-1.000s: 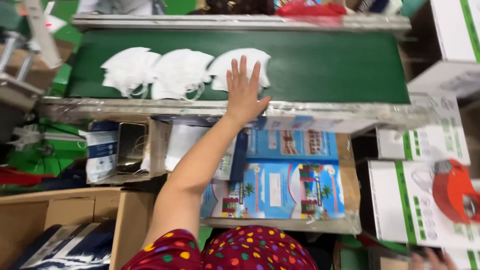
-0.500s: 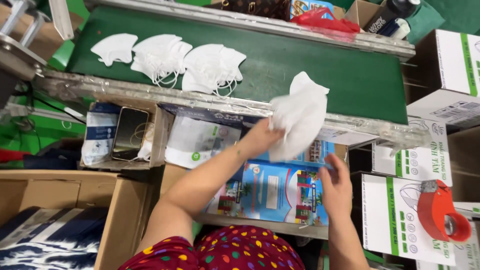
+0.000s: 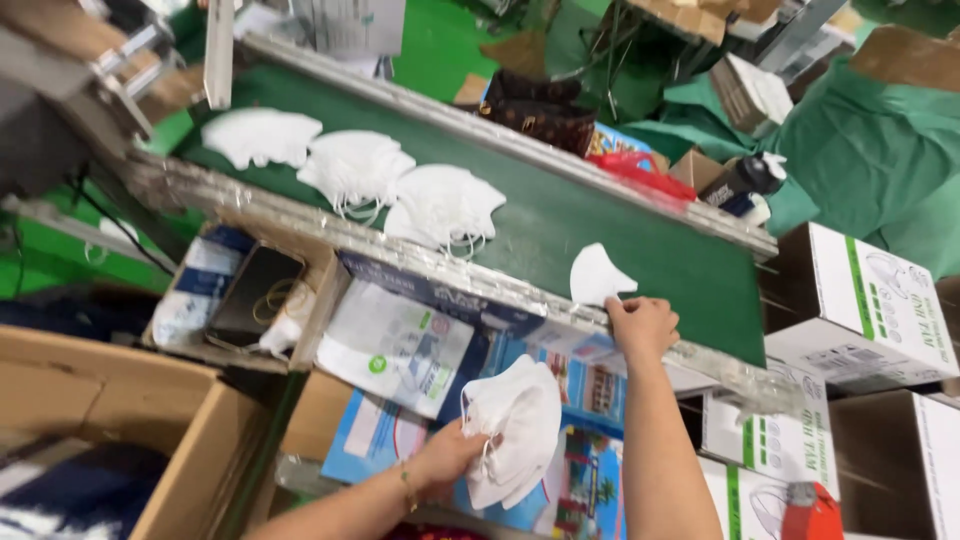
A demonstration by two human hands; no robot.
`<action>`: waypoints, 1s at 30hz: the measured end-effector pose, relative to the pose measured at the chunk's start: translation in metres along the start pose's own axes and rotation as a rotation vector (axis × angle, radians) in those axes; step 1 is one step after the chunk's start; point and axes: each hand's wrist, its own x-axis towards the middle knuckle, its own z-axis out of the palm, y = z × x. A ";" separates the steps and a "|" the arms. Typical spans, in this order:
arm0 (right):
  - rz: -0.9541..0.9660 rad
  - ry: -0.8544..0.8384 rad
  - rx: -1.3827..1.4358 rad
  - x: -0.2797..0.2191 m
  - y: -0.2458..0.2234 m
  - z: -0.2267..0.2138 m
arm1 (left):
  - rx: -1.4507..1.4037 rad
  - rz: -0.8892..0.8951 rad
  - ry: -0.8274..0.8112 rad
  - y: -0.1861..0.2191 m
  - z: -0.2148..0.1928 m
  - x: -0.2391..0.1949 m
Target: Packaging face masks into plastic sleeves and then into cardboard boxes on a production line.
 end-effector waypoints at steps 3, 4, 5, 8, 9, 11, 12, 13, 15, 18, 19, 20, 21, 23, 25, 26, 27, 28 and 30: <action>-0.050 0.086 0.259 0.018 0.041 0.042 | -0.078 0.023 0.095 0.021 -0.008 0.010; -0.110 0.166 0.503 0.016 0.069 0.065 | -0.133 0.035 0.156 0.018 -0.011 0.007; -0.090 0.157 0.508 -0.014 0.051 0.030 | -0.124 0.017 0.166 0.023 -0.013 0.011; -0.372 0.304 0.583 -0.096 0.002 -0.054 | -0.285 0.179 0.259 0.023 -0.018 0.025; -0.501 0.327 0.494 -0.125 -0.011 -0.070 | -0.249 0.229 0.239 0.019 -0.022 0.033; -0.609 0.304 0.406 -0.182 -0.030 -0.082 | -0.223 0.243 0.252 -0.002 -0.020 0.028; -0.663 0.153 0.376 -0.201 -0.040 -0.075 | -0.219 0.229 0.171 -0.007 -0.014 0.029; -0.715 0.000 0.347 -0.220 -0.049 -0.070 | -0.218 0.215 0.090 -0.012 -0.008 0.030; -0.717 -0.058 0.362 -0.235 -0.051 -0.059 | -0.238 0.160 0.009 -0.026 -0.008 0.023; -0.660 -0.199 0.491 -0.246 -0.034 -0.041 | -0.221 0.142 -0.029 -0.016 0.007 0.020; -0.585 -0.286 0.606 -0.250 -0.026 -0.034 | -0.178 0.165 0.017 -0.009 0.013 0.017; -0.582 -0.293 0.611 -0.248 -0.022 -0.037 | -0.178 0.161 0.024 -0.002 0.011 0.012; -0.441 -0.280 0.729 -0.246 -0.019 -0.040 | -0.056 0.171 0.055 0.004 0.009 0.007; -0.310 -0.262 0.836 -0.235 -0.006 -0.039 | 0.061 0.193 0.078 0.008 0.000 0.013; -0.047 -0.351 1.094 -0.230 0.013 -0.031 | 0.364 0.230 -0.091 -0.007 -0.016 0.017; -0.039 -0.363 1.089 -0.241 0.025 -0.024 | 0.355 0.221 -0.083 -0.001 -0.013 0.007; 0.052 -0.446 1.117 -0.251 0.037 -0.017 | 0.461 0.310 -0.111 0.006 -0.009 -0.003; 0.134 -0.517 1.147 -0.255 0.048 -0.008 | 0.573 0.409 -0.147 0.016 -0.006 -0.005; 0.126 -0.478 1.081 -0.265 0.075 0.023 | 0.776 0.541 -0.132 0.049 0.003 -0.012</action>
